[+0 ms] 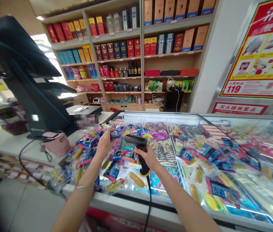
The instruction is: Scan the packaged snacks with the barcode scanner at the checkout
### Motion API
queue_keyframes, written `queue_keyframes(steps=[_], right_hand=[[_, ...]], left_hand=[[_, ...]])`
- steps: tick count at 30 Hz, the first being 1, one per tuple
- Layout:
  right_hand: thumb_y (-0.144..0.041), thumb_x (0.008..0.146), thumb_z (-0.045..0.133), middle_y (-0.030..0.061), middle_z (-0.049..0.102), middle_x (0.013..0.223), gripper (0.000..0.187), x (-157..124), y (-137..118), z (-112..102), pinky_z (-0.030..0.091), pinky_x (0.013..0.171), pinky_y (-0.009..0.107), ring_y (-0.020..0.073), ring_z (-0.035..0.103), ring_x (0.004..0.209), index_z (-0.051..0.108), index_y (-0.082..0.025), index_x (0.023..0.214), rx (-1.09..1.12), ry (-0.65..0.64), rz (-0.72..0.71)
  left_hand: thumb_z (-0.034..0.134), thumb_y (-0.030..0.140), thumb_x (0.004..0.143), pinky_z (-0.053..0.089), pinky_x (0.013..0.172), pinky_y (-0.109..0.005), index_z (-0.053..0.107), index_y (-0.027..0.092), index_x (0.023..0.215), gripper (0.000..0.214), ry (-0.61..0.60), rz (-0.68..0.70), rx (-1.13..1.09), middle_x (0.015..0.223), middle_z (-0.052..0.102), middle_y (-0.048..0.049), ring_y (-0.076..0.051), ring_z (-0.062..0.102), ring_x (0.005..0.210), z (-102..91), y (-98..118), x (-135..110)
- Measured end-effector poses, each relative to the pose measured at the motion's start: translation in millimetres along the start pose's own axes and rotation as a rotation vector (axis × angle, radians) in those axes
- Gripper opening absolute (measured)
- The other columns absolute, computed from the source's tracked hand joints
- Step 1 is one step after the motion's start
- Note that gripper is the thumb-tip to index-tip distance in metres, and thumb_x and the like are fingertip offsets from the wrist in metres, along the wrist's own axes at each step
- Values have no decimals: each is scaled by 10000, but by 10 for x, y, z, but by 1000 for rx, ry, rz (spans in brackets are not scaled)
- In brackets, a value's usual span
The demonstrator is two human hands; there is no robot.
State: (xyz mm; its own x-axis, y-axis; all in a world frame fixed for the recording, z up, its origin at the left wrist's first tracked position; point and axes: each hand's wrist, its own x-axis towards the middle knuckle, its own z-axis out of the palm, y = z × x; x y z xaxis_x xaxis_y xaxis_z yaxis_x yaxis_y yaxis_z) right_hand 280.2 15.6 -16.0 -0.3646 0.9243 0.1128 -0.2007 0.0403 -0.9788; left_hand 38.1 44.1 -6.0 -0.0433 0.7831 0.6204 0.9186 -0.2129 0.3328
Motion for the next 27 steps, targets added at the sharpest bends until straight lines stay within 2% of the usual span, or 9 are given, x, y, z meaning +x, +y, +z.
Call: queue_keyframes(steps=[8,13,20,27], right_hand=[[-374,709,698,4,575,509,245,-26,-80,28,422,383,242,116,504,369,627,-165,603,6,-11,-24],[-364,702,698,8,601,548,225,-40,-107,46,421,378,249,117,504,368,621,-169,618,15,-17,-23],[-387,713,680,4,541,416,255,-20,-59,29,397,373,238,123,484,345,623,-168,596,-34,-18,-8],[-363,686,699,5,603,539,207,-57,-99,69,416,377,246,120,505,376,617,-178,638,20,-16,-9]], left_hand=[[633,105,759,497,896,-375,464,195,1153,438,15,34,-4,1113,627,-108,-259,607,1082,9,-13,-3],[634,77,737,496,907,-367,475,196,1138,447,-4,10,-5,1111,632,-102,-255,610,1082,4,-12,17],[618,88,748,493,911,-374,477,197,1146,436,-5,4,3,1109,634,-97,-250,605,1084,-11,-15,12],[626,98,741,488,921,-375,487,206,1140,436,-10,-14,-10,1123,632,-96,-253,602,1100,-1,-28,27]])
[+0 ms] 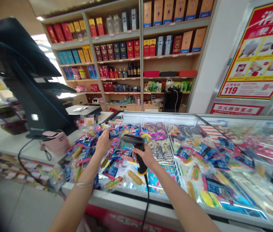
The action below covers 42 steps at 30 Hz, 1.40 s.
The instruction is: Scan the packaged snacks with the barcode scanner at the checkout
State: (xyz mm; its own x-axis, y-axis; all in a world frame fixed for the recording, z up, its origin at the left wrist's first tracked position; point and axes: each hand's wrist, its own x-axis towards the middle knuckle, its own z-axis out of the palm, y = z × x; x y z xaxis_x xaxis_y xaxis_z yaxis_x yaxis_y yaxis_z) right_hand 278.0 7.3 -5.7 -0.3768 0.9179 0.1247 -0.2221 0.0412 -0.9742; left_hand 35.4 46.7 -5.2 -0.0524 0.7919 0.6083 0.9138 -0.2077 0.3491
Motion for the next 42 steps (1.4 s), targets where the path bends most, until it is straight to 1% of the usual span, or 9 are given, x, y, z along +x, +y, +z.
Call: queue_keyframes(steps=[10,15,19,23,26,30,33,37,42], right_hand=[[-379,676,708,8,608,541,215,48,54,-7,408,367,253,118,496,361,628,-182,645,11,-1,9],[-371,654,719,18,619,559,222,96,-178,-20,399,364,242,111,502,373,612,-178,632,17,62,-36],[-367,644,714,14,617,571,225,103,-564,-244,407,364,235,106,508,379,621,-163,668,34,170,-112],[-351,634,731,10,633,600,247,-86,-887,-688,406,365,229,103,510,394,638,-151,745,52,288,-186],[-339,631,734,2,632,601,238,-390,-957,-1088,406,373,224,98,508,402,625,-158,739,82,421,-231],[-324,617,737,-9,621,593,252,-917,-826,-1602,377,345,218,96,490,389,627,-170,784,133,586,-184],[-317,613,731,-12,610,599,239,-1275,-663,-1917,367,333,210,88,479,389,626,-168,767,185,674,-149],[-309,584,740,-32,577,580,254,-1561,-492,-2222,366,326,203,86,468,391,612,-179,760,318,776,-86],[-281,545,745,-32,563,566,260,-1656,-387,-2404,389,346,185,76,469,406,617,-166,740,458,855,-30]], left_hand=[[604,74,736,486,929,-369,479,198,1158,458,0,17,-2,1130,632,-100,-246,599,1109,29,-55,-5],[601,126,763,474,938,-358,492,199,1171,429,-63,126,67,1151,620,-104,-248,590,1114,-18,-24,17],[606,181,781,425,983,-373,515,209,1180,410,-19,241,217,1248,570,-122,-278,545,1152,-212,300,152],[616,321,811,395,991,-419,540,201,1148,366,62,287,197,1283,535,-129,-309,516,1147,-287,933,251],[618,393,817,386,985,-430,567,206,1116,357,-13,308,108,1227,565,-121,-301,515,1118,-83,1451,183],[615,490,810,408,961,-406,606,213,1084,390,-185,355,-22,1171,607,-101,-280,529,1098,428,2042,-79],[615,546,796,437,937,-398,619,209,1091,448,-287,398,-121,1164,619,-101,-275,556,1077,790,2371,-301],[595,544,818,434,984,-421,549,233,1247,531,-354,458,-227,1310,547,-115,-283,534,1169,1093,2605,-509],[515,538,871,395,1053,-482,345,290,1439,643,-497,552,-269,1500,360,-131,-309,400,1347,1266,2620,-668]])
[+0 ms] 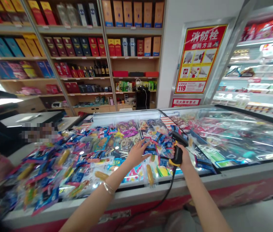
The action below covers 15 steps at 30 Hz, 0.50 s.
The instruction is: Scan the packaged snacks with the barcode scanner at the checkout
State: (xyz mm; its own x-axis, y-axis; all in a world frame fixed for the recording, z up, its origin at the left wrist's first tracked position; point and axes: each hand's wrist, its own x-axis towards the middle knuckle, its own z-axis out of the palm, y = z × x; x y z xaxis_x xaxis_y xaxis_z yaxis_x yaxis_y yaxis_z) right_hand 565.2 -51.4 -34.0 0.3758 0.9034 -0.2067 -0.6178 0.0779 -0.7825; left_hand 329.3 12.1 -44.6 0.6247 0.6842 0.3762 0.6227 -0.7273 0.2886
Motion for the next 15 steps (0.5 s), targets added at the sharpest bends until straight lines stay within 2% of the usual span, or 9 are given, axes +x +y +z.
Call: queue_keyframes(steps=[4,11,15], right_hand=[[-263,533,746,-21,562,561,236,-4,6,-16,386,344,176,75,467,416,617,-160,702,13,26,24],[-267,530,748,-14,572,579,238,-30,12,-19,397,358,168,70,466,428,623,-154,699,3,19,-5],[-307,549,739,-14,537,533,239,-28,20,-31,374,337,184,89,467,417,599,-163,677,-52,26,42]], left_hand=[[503,503,888,340,1107,-500,330,273,1454,635,-31,48,-22,1529,317,-140,-311,279,1422,85,-19,-42],[465,449,919,339,1112,-507,349,262,1446,571,-38,53,-39,1529,323,-140,-300,275,1426,70,-28,-35],[431,435,936,337,1116,-489,361,241,1442,547,-36,60,-19,1528,326,-146,-297,276,1426,81,-53,-38]])
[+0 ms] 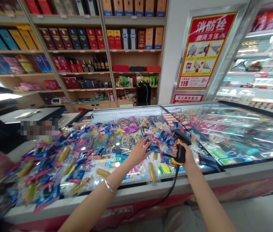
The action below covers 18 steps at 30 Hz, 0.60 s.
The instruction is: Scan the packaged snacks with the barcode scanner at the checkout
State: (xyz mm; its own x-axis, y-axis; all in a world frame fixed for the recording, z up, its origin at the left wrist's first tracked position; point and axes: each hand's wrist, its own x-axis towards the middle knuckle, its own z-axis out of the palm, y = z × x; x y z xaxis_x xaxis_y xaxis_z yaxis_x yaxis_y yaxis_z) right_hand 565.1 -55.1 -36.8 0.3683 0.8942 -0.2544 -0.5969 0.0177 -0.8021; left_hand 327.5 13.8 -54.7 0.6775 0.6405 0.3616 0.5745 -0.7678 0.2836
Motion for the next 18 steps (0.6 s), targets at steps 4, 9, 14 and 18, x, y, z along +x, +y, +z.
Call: queue_keyframes(steps=[4,9,14,18], right_hand=[[-312,554,751,-17,543,546,255,-2,4,2,382,347,189,89,471,420,586,-174,692,-17,-24,-26],[-303,563,769,-34,551,572,268,-69,-47,54,393,352,181,75,467,418,596,-192,735,-29,-63,-74],[-286,585,758,-24,577,616,258,-228,-138,348,390,326,183,75,475,411,618,-178,773,-79,-141,-119],[-290,648,720,-24,585,636,217,-367,-113,853,394,327,191,79,480,413,621,-184,810,-125,-299,-118]], left_hand=[[438,433,935,344,1111,-474,363,226,1442,552,8,17,24,1516,345,-156,-297,290,1421,-1,11,7],[467,477,913,409,1045,-482,343,195,1440,610,141,-34,69,1508,335,-203,-311,423,1341,-339,77,10],[415,457,937,422,1042,-417,415,199,1382,513,328,-82,97,1491,372,-176,-275,469,1305,-1116,-193,-160],[411,453,937,389,1070,-424,479,172,1320,480,371,-206,179,1493,364,-180,-280,463,1307,-1677,-683,-447]])
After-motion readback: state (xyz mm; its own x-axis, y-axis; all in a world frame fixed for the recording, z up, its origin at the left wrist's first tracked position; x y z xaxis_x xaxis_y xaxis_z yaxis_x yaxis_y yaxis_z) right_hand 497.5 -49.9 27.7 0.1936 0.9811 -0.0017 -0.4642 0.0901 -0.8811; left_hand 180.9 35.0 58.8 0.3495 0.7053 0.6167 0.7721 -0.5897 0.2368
